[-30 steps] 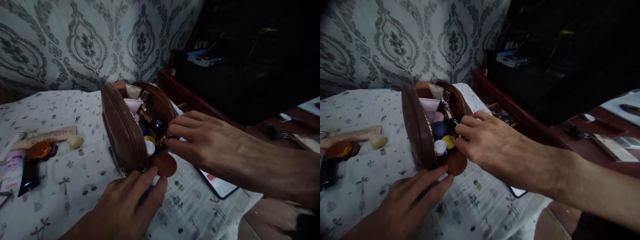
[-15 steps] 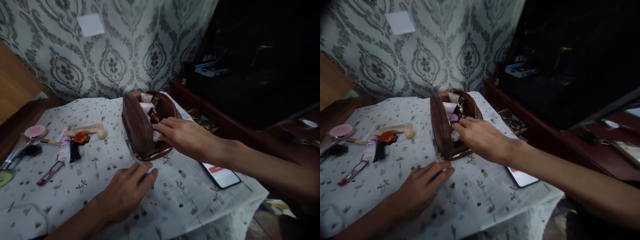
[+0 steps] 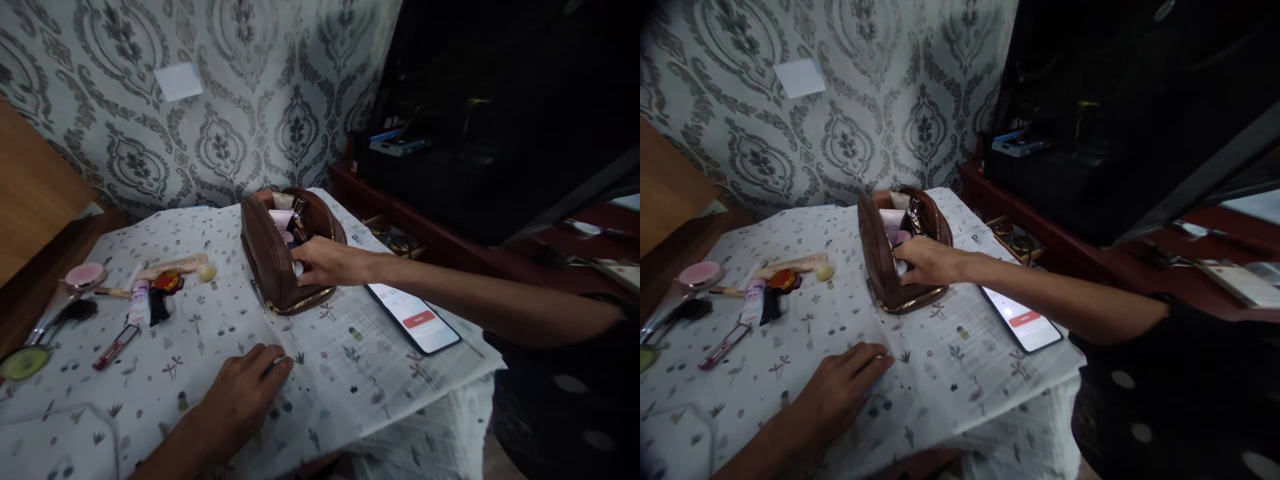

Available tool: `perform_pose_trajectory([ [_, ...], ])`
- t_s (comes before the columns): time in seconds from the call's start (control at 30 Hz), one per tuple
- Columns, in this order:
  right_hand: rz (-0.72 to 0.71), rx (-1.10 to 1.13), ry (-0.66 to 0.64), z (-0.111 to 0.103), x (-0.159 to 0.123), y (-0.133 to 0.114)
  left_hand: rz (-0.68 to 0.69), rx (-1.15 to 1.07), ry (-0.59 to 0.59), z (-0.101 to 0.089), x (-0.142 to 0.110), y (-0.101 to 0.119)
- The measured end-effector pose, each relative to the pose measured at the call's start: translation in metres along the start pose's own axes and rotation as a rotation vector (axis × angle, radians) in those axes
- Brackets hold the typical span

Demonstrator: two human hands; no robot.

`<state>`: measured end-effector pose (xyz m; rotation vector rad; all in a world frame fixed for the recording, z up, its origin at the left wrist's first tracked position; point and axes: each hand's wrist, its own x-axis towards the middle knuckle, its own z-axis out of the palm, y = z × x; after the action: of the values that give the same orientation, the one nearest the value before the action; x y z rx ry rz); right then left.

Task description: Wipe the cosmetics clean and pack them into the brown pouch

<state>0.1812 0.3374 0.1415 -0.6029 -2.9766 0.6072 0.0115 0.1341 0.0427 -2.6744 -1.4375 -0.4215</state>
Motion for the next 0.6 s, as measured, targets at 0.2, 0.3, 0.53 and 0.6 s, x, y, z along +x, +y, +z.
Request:
perform_pose_trajectory([
  [0.2,-0.059,0.085,-0.006,0.001,0.001,0.007,-0.024,-0.025,-0.077,-0.003,0.005,0.0],
  [0.3,-0.054,0.062,-0.01,-0.001,0.002,0.006,-0.075,-0.018,-0.148,-0.008,0.007,0.0],
  [0.53,0.037,-0.066,-0.058,-0.006,0.002,-0.001,-0.171,-0.047,-0.287,-0.018,0.0,-0.007],
  [0.6,0.058,-0.063,-0.094,-0.006,0.004,0.0,-0.196,-0.073,-0.302,-0.017,-0.006,-0.012],
])
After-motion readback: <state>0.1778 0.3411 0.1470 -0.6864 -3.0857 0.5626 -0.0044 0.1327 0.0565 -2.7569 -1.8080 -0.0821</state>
